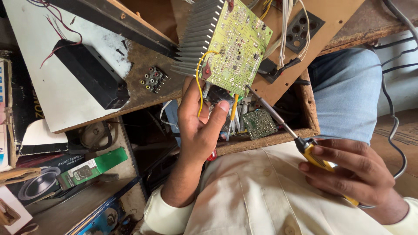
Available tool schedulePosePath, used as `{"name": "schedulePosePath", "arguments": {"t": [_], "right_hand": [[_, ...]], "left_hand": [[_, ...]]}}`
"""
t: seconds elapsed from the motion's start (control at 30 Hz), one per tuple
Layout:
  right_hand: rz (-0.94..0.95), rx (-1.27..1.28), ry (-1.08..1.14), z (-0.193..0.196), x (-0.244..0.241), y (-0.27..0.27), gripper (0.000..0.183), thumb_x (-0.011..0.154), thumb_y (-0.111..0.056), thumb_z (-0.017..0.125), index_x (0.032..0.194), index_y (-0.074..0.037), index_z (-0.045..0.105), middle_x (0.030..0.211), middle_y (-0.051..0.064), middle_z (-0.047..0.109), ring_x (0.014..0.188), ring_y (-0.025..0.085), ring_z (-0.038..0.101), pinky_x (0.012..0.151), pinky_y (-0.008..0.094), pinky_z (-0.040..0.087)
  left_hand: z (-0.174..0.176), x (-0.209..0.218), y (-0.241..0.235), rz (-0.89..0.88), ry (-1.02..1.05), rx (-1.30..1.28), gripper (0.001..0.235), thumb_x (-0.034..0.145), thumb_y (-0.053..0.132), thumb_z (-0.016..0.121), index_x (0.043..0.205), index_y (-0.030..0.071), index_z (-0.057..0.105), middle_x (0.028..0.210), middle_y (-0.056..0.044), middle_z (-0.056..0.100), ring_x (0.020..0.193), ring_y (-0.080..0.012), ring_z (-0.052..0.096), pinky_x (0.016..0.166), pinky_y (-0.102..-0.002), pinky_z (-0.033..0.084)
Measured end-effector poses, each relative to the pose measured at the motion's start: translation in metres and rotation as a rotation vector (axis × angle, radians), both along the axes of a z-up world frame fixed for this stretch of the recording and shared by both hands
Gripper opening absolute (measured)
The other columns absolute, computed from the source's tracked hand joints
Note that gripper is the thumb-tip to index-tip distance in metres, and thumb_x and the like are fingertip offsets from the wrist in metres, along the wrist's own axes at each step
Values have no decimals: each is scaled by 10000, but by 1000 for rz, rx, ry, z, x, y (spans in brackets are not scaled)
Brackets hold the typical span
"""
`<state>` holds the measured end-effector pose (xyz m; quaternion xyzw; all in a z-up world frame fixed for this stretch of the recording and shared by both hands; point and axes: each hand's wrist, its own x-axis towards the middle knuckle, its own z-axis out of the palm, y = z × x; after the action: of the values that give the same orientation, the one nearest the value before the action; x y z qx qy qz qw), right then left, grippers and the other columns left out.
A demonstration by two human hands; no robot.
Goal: The person uses a screwdriver to adjust components on a circuit board with a heatsink, then handles a small black plastic part with metal pins. They place the part on the board and later wipe a multi-pin connector with a white cloth before positioning it near the board.
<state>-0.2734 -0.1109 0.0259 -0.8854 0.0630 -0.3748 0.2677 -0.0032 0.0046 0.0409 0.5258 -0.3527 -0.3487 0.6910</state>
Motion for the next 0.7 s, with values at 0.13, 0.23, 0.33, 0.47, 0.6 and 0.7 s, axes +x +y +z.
{"name": "schedulePosePath", "arguments": {"t": [0.13, 0.23, 0.33, 0.47, 0.6, 0.7], "right_hand": [[12, -108, 18, 5, 3, 1, 229, 756, -94, 911, 950, -115, 790, 1150, 93, 636, 984, 269, 700, 825, 333, 611], [15, -136, 30, 5, 0, 2, 225, 774, -75, 896, 968, -107, 788, 1142, 97, 627, 994, 273, 697, 835, 344, 613], [34, -83, -29, -3, -10, 1, 240, 761, -91, 894, 966, -125, 775, 1130, 93, 611, 983, 266, 696, 831, 330, 617], [-31, -77, -217, -31, -29, -7, 241, 782, -91, 884, 980, -145, 757, 1153, 92, 584, 985, 264, 653, 833, 328, 595], [-269, -43, -300, -58, -47, -8, 229, 816, -35, 861, 995, -147, 773, 1218, 96, 551, 1054, 289, 602, 889, 357, 551], [-473, -91, -305, -65, -55, -25, 235, 841, 7, 843, 1007, -148, 786, 1267, 100, 526, 1106, 307, 564, 931, 379, 518]], "left_hand": [[0, 0, 0, -1, -14, -1, 502, 1084, -37, 585, 1551, -29, 404, 1452, -100, 482, 1281, -166, 539, 1146, -331, 501], [0, 1, -1, -2, -34, -8, 500, 1093, -37, 589, 1559, -32, 409, 1433, -99, 476, 1304, -166, 533, 1147, -328, 477], [0, 1, -2, -5, 14, -4, 526, 1067, -23, 585, 1551, -37, 379, 1502, -107, 459, 1366, -174, 542, 1174, -350, 499], [2, 0, 2, -69, 170, 22, 650, 1030, -29, 569, 1626, -25, 311, 1404, -149, 550, 1247, -191, 568, 1140, -340, 473], [8, -4, 10, -119, 277, 50, 661, 979, -34, 553, 1594, -81, 314, 1380, -154, 558, 1214, -221, 578, 1101, -365, 479], [19, -10, 16, -102, 330, 94, 701, 945, -20, 553, 1595, -102, 304, 1392, -147, 547, 1230, -230, 582, 1094, -376, 469]]}}
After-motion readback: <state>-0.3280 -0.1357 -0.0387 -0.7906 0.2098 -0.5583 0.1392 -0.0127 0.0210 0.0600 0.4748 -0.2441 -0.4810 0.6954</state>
